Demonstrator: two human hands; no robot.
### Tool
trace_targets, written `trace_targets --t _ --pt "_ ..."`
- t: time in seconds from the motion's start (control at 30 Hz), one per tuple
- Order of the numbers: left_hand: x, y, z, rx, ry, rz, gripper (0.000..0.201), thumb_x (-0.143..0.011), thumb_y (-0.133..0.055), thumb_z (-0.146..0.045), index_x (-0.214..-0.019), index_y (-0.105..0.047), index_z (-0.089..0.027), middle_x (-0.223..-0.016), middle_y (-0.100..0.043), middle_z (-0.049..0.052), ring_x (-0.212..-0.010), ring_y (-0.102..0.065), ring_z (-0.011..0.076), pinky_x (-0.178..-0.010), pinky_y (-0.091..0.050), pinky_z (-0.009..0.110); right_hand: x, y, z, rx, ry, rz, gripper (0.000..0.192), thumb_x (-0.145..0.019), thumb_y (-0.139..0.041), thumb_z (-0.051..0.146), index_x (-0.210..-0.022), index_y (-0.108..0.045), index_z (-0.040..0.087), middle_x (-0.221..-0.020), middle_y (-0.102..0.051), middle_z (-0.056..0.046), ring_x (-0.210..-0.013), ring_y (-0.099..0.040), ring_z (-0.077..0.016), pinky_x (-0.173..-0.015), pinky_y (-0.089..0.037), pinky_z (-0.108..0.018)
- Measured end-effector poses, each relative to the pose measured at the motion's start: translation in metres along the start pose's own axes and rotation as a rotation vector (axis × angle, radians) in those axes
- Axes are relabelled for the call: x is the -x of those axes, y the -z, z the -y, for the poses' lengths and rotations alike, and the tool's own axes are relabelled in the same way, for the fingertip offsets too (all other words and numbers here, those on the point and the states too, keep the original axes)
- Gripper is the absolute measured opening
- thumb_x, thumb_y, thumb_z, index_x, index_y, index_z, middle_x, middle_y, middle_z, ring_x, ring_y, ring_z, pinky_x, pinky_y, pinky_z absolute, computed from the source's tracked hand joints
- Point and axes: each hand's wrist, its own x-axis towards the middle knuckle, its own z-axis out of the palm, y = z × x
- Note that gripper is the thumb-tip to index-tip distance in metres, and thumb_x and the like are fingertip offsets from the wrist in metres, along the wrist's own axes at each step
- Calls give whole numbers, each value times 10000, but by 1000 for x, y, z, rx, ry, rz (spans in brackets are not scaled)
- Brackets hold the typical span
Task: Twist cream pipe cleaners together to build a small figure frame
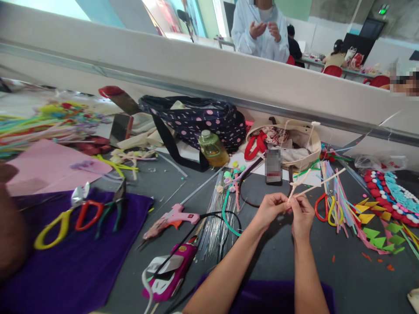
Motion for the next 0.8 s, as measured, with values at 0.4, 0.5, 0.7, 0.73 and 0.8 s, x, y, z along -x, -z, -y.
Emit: trace_targets --t 0.4,0.5,0.7,0.73,0.8 --pt "3 3 -4 87 58 124 353 -650 -754 -419 -663 -625 -90 -584 -656 62 -525 -562 109 -566 -401 228 1 -1 5 -186 -206 63 213 -745 -680 313 -647 -550 176 -580 -441 63 -437 -349 -59 -405 -292 -196" --pt "2 1 -2 101 86 99 372 -633 -762 -428 -674 -616 -88 -574 -645 53 -517 -568 107 -558 -408 222 1 0 5 -149 -188 58 206 -759 -662 323 -664 -543 183 -544 -425 76 -420 -349 -64 -409 -294 -200" --pt "-1 -1 0 48 79 -52 434 -494 -837 -402 -705 -592 -112 -570 -603 -10 -478 -572 107 -472 -381 195 -2 4 -3 58 -1 -39 204 -772 -636 325 -659 -580 164 -655 -544 18 -627 -490 -123 -611 -393 -254" --pt "0 -1 -1 29 64 -57 420 -502 -832 -402 -692 -596 -112 -569 -600 -10 -478 -570 105 -472 -380 196 -2 5 -3 60 3 -36 199 -775 -634 319 -661 -584 164 -659 -545 19 -630 -488 -123 -620 -391 -257" --pt "0 -1 -1 -16 34 -57 385 -544 -810 -414 -671 -614 -108 -559 -595 -3 -476 -560 99 -477 -377 198 -3 4 -2 52 3 -24 191 -775 -635 312 -662 -588 165 -658 -538 22 -633 -478 -122 -630 -386 -260"
